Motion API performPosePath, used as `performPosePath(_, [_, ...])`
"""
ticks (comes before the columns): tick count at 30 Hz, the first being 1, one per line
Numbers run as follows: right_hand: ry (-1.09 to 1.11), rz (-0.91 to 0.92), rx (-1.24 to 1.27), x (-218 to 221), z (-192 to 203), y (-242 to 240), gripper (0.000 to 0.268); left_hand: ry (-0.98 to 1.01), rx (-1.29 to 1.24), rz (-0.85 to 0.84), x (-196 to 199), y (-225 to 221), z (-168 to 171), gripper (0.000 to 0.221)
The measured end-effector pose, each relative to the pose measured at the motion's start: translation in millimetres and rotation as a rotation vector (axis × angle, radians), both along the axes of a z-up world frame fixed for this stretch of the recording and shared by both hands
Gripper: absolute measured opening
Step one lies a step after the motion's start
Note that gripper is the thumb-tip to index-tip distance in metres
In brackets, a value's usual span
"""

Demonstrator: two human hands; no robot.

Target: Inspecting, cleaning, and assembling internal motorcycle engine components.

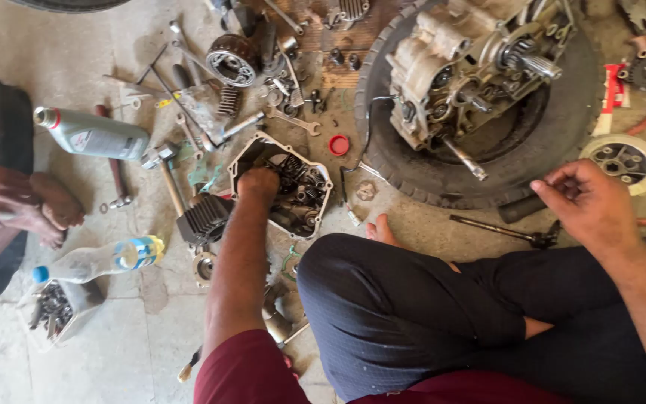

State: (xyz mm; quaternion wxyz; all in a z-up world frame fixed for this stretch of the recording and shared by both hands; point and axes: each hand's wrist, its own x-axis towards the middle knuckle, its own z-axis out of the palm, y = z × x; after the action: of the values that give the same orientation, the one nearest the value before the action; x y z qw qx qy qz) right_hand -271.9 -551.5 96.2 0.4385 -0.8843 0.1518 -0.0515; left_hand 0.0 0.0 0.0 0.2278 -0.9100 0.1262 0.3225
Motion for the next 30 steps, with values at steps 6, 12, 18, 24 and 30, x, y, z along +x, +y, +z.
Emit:
performPosePath(6, [-0.007,0.006,0.124,0,-7,-3,0.025,0.032,0.001,-0.116,4,1,16,0.03])
performPosePath(12, [0.073,0.011,-0.011,2,7,0,0.025,0.095,0.103,-0.217,0,-15,32,0.029])
performPosePath(18, [0.03,0.005,-0.004,0,-2,-3,0.027,0.057,0.081,-0.239,-1,-10,26,0.029])
performPosePath(24, [0.026,0.011,-0.016,1,1,-2,0.027,0.062,0.053,-0.137,8,3,-7,0.027])
performPosePath(30, [-0.002,-0.011,0.009,2,2,-1,0.025,-0.006,-0.057,0.188,-4,-25,52,0.028])
